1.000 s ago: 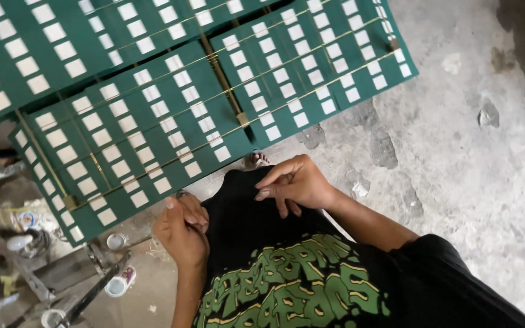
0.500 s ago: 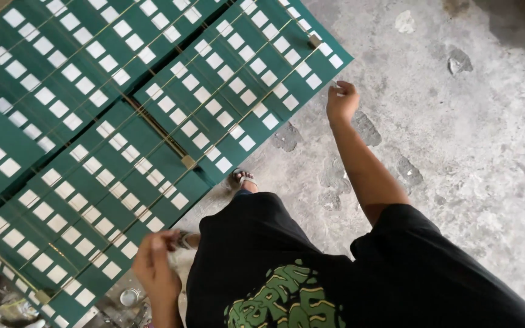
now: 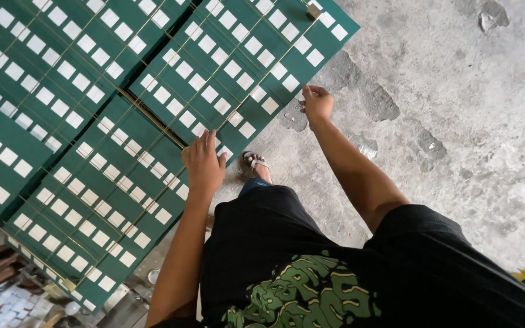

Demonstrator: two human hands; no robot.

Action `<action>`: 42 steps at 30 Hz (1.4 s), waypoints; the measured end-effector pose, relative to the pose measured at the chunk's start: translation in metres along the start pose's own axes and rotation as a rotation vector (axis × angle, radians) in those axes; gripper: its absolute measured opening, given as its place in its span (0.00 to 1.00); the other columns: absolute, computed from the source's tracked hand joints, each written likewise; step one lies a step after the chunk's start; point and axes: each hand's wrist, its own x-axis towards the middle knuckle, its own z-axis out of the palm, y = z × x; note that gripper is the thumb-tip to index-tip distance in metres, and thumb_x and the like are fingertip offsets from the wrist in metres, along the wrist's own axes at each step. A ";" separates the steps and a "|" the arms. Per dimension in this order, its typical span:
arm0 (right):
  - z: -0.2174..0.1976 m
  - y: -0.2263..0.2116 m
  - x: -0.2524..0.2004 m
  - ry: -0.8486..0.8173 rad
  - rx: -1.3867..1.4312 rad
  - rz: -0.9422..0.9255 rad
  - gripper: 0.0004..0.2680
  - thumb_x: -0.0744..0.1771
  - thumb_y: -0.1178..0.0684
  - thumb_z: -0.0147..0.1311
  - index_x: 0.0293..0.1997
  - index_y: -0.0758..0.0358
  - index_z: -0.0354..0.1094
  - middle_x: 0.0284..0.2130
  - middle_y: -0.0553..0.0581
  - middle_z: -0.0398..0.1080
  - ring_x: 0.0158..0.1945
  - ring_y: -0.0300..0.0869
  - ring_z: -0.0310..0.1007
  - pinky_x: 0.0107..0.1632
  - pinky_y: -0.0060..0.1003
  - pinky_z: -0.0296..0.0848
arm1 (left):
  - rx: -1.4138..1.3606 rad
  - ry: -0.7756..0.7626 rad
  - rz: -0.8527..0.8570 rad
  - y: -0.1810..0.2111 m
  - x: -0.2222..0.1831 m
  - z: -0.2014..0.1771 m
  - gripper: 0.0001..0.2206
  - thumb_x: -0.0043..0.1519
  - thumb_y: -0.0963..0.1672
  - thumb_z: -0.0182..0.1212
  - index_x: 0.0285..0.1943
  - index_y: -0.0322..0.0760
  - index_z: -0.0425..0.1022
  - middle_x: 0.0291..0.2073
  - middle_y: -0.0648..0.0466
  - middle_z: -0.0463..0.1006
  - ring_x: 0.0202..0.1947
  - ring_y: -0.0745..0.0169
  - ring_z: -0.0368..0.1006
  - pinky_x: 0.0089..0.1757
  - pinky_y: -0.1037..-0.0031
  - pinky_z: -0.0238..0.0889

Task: Placing freshly printed green sheets onto a wire drying rack for storage and drying.

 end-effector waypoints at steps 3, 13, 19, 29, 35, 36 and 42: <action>0.004 -0.004 0.014 0.044 -0.007 -0.095 0.13 0.67 0.50 0.61 0.49 0.72 0.71 0.34 0.56 0.77 0.27 0.37 0.73 0.25 0.33 0.71 | 0.060 -0.054 -0.016 0.014 0.025 0.001 0.30 0.65 0.49 0.62 0.76 0.43 0.56 0.70 0.48 0.64 0.71 0.45 0.59 0.61 0.36 0.46; 0.026 0.014 0.041 0.167 0.044 -0.095 0.10 0.66 0.54 0.65 0.45 0.70 0.71 0.26 0.52 0.71 0.22 0.35 0.67 0.21 0.34 0.65 | -0.095 -0.160 -0.179 0.036 0.058 -0.010 0.29 0.66 0.49 0.60 0.75 0.40 0.58 0.62 0.45 0.72 0.59 0.42 0.69 0.55 0.44 0.58; 0.026 -0.006 0.024 0.214 0.133 -0.071 0.06 0.67 0.56 0.61 0.42 0.69 0.71 0.26 0.52 0.73 0.21 0.35 0.66 0.21 0.33 0.65 | -0.087 -0.126 -0.149 0.020 0.058 0.001 0.27 0.65 0.48 0.60 0.74 0.41 0.61 0.59 0.46 0.75 0.57 0.42 0.71 0.55 0.44 0.57; 0.013 0.006 0.038 0.168 0.206 -0.119 0.06 0.66 0.59 0.63 0.43 0.72 0.74 0.24 0.52 0.74 0.21 0.34 0.66 0.22 0.32 0.63 | -0.183 -0.146 -0.227 0.019 0.062 -0.014 0.26 0.65 0.49 0.59 0.72 0.41 0.62 0.53 0.52 0.79 0.56 0.45 0.72 0.57 0.46 0.56; 0.013 0.003 0.039 0.171 0.175 -0.116 0.06 0.66 0.59 0.63 0.43 0.71 0.73 0.23 0.52 0.74 0.19 0.34 0.66 0.21 0.32 0.65 | -0.190 -0.175 -0.247 0.020 0.062 -0.017 0.25 0.67 0.49 0.57 0.73 0.41 0.62 0.54 0.52 0.79 0.56 0.45 0.72 0.57 0.46 0.55; 0.013 0.002 0.037 0.166 0.173 -0.115 0.06 0.66 0.59 0.63 0.43 0.71 0.73 0.23 0.52 0.74 0.19 0.34 0.66 0.21 0.32 0.65 | -0.190 -0.173 -0.252 0.019 0.061 -0.015 0.25 0.67 0.49 0.57 0.73 0.41 0.62 0.54 0.52 0.79 0.56 0.45 0.72 0.57 0.46 0.55; 0.015 0.003 0.034 0.161 0.159 -0.117 0.07 0.66 0.58 0.64 0.43 0.72 0.74 0.23 0.53 0.73 0.19 0.34 0.66 0.21 0.32 0.64 | -0.203 -0.151 -0.250 0.020 0.059 -0.016 0.25 0.67 0.49 0.57 0.72 0.40 0.62 0.55 0.52 0.79 0.56 0.45 0.72 0.58 0.47 0.55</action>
